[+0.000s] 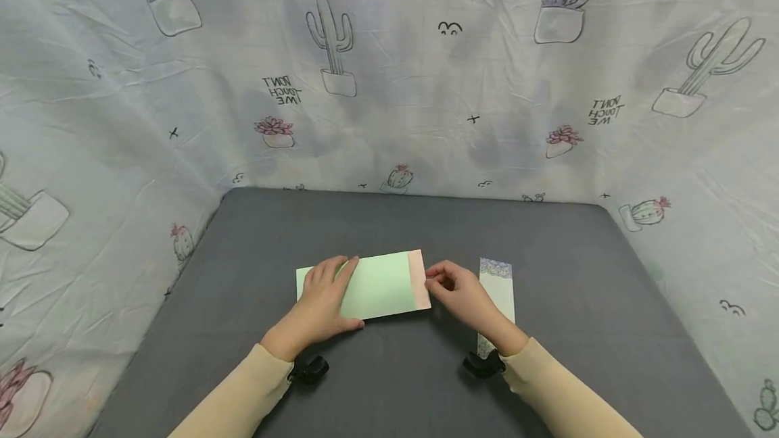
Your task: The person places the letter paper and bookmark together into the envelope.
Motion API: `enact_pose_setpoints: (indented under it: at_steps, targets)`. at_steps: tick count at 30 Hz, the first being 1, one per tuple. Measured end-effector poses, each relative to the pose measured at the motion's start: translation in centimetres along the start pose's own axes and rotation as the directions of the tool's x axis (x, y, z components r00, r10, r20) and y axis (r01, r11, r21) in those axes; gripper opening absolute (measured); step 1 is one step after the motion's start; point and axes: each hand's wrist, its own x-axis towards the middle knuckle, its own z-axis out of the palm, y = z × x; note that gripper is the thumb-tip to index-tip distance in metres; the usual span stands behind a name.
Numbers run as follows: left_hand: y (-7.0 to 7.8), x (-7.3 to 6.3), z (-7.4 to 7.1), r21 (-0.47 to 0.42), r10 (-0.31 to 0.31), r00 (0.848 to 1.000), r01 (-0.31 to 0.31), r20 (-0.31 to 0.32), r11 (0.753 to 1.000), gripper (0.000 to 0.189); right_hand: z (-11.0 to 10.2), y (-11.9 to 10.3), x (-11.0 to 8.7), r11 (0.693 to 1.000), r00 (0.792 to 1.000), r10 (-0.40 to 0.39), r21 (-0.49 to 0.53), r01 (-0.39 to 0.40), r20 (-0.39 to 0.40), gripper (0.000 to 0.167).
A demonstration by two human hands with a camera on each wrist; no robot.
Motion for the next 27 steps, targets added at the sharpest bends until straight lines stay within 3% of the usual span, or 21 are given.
enact_pose_setpoints:
  at_steps: [6, 14, 27]
  targets:
    - [0.4, 0.0, -0.1, 0.002, 0.011, 1.0, -0.011, -0.009, 1.0, 0.114, 0.6, -0.7, -0.2, 0.995, 0.997, -0.074, -0.064, 0.075, 0.016, 0.012]
    - [0.8, 0.0, -0.3, 0.004, 0.011, 1.0, -0.011, 0.0, 1.0, 0.114, 0.7, -1.1, -0.6, 0.989, 0.989, -0.132, -0.057, 0.136, 0.063, 0.018]
    - [0.5, -0.7, -0.8, -0.013, -0.009, 1.0, 0.009, -0.007, 1.0, 0.114, -3.3, 2.5, -2.2, 0.985, 1.0, 0.007, -0.17, -0.002, 0.025, 0.026]
